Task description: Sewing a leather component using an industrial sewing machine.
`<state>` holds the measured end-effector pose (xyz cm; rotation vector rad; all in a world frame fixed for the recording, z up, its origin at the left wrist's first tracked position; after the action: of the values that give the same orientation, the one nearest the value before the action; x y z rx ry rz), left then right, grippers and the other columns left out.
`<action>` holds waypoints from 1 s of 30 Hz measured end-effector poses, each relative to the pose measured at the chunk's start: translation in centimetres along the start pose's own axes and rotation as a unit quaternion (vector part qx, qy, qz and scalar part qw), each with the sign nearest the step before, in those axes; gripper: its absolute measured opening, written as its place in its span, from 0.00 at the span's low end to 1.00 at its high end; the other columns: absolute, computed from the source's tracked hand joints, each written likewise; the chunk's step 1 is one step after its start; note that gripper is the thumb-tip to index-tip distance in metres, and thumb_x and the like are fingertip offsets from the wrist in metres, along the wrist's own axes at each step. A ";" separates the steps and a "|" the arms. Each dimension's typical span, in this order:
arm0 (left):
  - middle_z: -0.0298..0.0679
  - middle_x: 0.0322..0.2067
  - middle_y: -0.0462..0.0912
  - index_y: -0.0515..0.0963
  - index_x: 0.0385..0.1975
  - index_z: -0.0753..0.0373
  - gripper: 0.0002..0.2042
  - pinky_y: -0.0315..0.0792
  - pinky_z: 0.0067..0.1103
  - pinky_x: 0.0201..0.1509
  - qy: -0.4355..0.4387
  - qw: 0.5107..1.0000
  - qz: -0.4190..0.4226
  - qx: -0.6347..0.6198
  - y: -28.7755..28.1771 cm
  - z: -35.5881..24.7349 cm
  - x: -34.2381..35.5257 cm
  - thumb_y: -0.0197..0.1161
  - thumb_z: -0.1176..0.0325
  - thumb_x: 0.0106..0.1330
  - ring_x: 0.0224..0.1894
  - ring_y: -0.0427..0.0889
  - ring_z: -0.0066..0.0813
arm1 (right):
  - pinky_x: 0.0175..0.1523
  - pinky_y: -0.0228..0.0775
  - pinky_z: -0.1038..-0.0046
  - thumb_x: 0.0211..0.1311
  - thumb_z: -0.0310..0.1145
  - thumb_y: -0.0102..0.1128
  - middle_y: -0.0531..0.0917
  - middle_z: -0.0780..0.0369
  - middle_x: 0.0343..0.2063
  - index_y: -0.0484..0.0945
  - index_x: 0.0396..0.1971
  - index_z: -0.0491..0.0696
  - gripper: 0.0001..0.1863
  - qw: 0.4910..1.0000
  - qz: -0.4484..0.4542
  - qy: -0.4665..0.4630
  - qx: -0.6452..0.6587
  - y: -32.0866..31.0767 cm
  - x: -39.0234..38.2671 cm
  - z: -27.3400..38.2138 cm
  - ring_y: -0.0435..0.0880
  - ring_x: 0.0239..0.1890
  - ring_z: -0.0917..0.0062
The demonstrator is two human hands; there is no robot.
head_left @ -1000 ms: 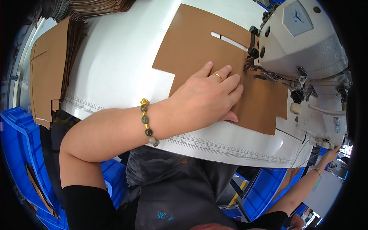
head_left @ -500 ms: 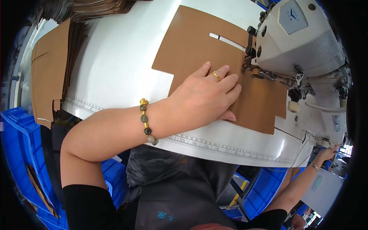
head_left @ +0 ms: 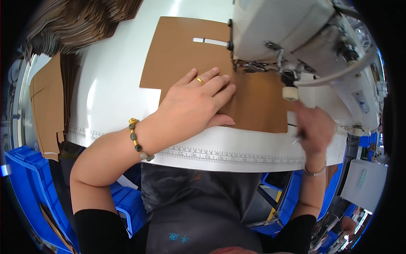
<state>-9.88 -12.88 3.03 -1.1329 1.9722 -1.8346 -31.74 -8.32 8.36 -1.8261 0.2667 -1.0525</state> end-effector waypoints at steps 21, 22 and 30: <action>0.39 0.58 0.80 0.79 0.58 0.58 0.31 0.72 0.41 0.67 0.006 1.000 -0.001 -0.004 -0.1 0.1 0.0 0.70 0.45 0.59 0.65 0.76 0.41 | 0.31 0.74 0.70 0.54 0.41 0.71 0.81 0.66 0.37 0.84 0.49 0.51 0.22 0.996 0.084 0.024 -0.012 7.8 3.5 1.9 0.84 0.31 0.72; 0.39 0.58 0.80 0.79 0.58 0.58 0.31 0.72 0.41 0.67 0.008 1.000 -0.005 -0.007 -0.2 0.0 0.0 0.70 0.45 0.59 0.65 0.76 0.41 | 0.34 0.76 0.69 0.53 0.42 0.72 0.84 0.65 0.44 0.83 0.51 0.51 0.24 0.994 0.094 0.057 0.005 7.9 3.3 1.1 0.86 0.36 0.72; 0.40 0.59 0.79 0.78 0.59 0.58 0.32 0.71 0.42 0.67 0.005 1.000 0.016 0.002 -0.2 -0.1 0.3 0.68 0.44 0.60 0.66 0.75 0.42 | 0.28 0.72 0.66 0.53 0.57 0.73 0.85 0.62 0.23 0.88 0.34 0.50 0.24 0.983 0.142 0.021 0.116 9.2 5.3 -0.9 0.82 0.24 0.65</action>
<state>-10.05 -12.98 3.34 -1.0863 1.9789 -1.8308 -26.85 -16.67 3.77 -1.5075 0.3990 -0.8829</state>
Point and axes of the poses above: each hand's wrist, its own x-axis towards the middle knuckle, its own y-axis out of the palm, z = x × y, the point moved 8 cm from there along x, towards the middle knuckle
